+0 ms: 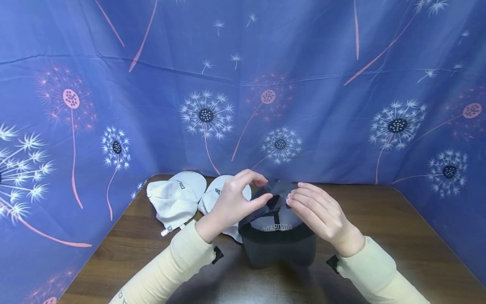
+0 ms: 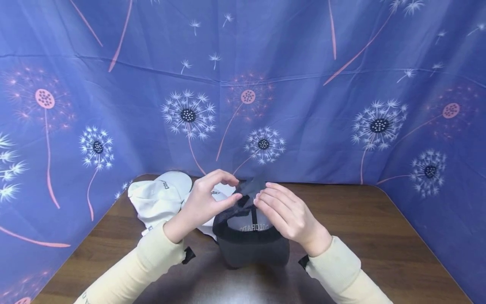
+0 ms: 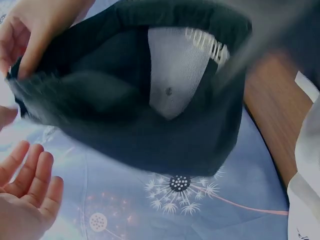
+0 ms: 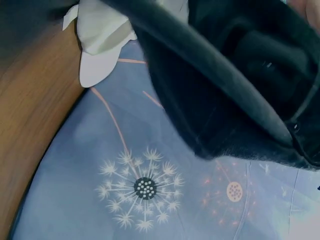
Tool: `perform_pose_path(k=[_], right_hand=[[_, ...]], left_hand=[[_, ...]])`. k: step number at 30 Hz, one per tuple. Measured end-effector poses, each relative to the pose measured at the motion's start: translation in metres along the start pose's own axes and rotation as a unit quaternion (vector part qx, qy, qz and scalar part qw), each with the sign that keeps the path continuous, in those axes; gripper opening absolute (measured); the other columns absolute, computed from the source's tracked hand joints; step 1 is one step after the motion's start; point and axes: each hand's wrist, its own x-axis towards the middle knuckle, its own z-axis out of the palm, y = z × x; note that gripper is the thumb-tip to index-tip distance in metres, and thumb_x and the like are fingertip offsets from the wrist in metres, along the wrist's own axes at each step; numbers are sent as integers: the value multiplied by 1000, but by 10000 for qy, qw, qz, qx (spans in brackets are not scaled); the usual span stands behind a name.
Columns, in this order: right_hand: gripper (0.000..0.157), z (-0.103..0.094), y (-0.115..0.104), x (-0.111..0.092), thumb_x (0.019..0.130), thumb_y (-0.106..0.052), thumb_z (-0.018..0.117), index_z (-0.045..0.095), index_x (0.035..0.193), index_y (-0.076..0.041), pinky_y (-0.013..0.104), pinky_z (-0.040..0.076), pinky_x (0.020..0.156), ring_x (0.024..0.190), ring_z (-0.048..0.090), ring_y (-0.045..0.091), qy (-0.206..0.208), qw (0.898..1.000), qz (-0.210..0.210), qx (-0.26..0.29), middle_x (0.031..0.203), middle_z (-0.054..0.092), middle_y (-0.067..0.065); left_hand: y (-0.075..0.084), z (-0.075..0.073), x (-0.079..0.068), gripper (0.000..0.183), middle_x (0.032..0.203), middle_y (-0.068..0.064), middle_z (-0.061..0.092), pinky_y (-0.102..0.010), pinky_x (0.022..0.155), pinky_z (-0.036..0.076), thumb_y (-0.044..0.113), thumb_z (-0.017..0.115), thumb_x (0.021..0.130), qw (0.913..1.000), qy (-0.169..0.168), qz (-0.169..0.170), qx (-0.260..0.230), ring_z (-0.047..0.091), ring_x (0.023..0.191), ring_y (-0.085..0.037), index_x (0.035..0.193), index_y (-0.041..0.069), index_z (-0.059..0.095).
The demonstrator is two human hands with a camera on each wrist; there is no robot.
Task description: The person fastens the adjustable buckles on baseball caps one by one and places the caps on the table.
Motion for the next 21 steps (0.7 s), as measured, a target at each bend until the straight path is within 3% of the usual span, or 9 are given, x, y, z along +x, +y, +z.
perform_pose_path(k=[3, 7, 12, 21], right_hand=[[9, -1, 1, -1, 87, 7, 60, 66, 81, 10, 46, 54, 76, 66, 64, 33, 50, 9999, -134, 47, 76, 67, 22], [10, -2, 2, -4, 87, 10, 57, 65, 82, 9, 47, 54, 71, 66, 63, 34, 97, 9992, -351, 138, 75, 65, 23], [10, -2, 2, -7, 88, 10, 56, 65, 84, 8, 48, 54, 72, 67, 62, 35, 60, 9991, -336, 266, 77, 64, 24], [12, -6, 4, -11, 87, 12, 55, 65, 83, 8, 48, 53, 75, 69, 62, 36, 38, 9997, -60, 238, 79, 64, 24]], left_hand=[[-3, -3, 1, 18, 96, -1, 64, -27, 78, 51, 17, 69, 86, 9985, -167, -523, 23, 61, 85, -12, 102, 10, 64], [-8, -5, 1, 17, 99, -2, 65, -36, 77, 51, 18, 63, 90, 9884, -743, -1318, 116, 61, 88, -16, 105, 11, 64], [-18, -8, -3, 22, 105, -3, 64, -37, 77, 52, 19, 62, 90, 9650, -1487, -2161, 44, 62, 95, -19, 110, 12, 63], [-30, -8, -18, 36, 115, -10, 61, -33, 81, 50, 22, 61, 89, 9212, -2161, -3195, -514, 61, 98, -24, 122, 7, 57]])
